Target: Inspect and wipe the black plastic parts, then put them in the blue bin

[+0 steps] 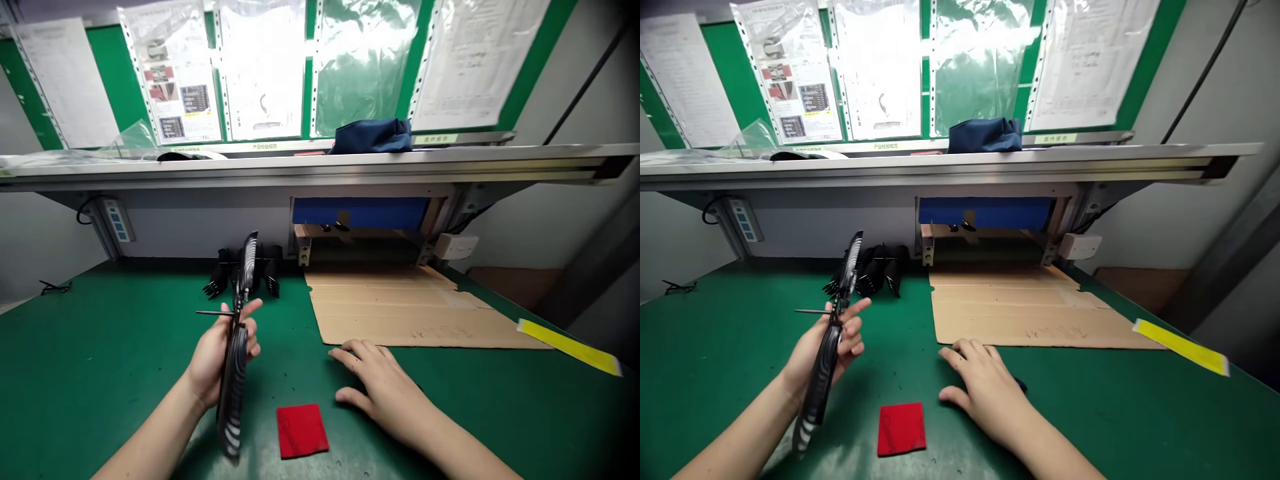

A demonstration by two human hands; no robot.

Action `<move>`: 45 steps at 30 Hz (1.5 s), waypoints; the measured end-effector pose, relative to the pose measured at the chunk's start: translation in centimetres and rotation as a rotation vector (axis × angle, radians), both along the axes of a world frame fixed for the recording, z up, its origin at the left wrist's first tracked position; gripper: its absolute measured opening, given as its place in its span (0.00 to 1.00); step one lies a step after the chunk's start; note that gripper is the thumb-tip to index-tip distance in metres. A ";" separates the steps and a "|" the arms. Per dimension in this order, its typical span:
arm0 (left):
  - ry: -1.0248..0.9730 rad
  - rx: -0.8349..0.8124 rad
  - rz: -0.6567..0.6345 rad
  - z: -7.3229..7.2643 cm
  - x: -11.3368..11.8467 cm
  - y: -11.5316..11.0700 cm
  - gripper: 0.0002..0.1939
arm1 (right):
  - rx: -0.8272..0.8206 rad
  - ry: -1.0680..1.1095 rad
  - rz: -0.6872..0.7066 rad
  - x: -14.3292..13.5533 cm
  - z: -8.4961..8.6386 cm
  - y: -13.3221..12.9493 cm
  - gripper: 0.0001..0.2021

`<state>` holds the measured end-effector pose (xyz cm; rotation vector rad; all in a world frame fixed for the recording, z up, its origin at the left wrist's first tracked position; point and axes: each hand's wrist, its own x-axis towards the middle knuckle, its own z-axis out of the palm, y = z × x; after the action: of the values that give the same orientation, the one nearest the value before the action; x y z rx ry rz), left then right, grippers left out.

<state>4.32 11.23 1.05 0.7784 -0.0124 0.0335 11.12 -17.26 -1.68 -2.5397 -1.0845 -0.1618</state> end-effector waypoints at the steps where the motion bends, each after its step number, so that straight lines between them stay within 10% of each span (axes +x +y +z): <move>1: -0.036 -0.045 -0.108 -0.7 0.1 0.2 0.27 | -0.007 0.023 0.041 -0.7 0.2 0.8 0.23; 6: -0.168 -0.137 -0.464 -3.5 0.3 -0.1 0.34 | -0.140 0.218 0.344 -3.6 1.5 5.1 0.22; 11: -0.127 -0.178 -0.563 -3.6 -0.4 -1.4 0.31 | 0.173 0.240 0.141 -2.0 1.3 5.7 0.12; 15: -0.002 -0.118 -0.512 -4.6 -0.5 -2.2 0.21 | 0.492 0.000 -0.034 -1.4 1.0 5.2 0.13; 21: 0.217 0.052 -0.744 -7.1 -0.6 -3.6 0.39 | 0.325 -0.340 0.260 -2.4 0.1 5.4 0.21; 24: 0.321 0.126 -0.708 -7.1 -1.0 -4.1 0.39 | 0.260 -0.363 0.401 -2.5 -0.2 5.4 0.21; 45: 0.254 0.061 -0.687 -7.3 -1.2 -4.2 0.32 | 0.323 -0.173 0.259 -1.7 -0.5 4.6 0.17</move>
<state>3.16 7.02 -6.22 0.8019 -0.0387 -0.7195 9.45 -12.69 -2.16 -2.1099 -1.3212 -0.4540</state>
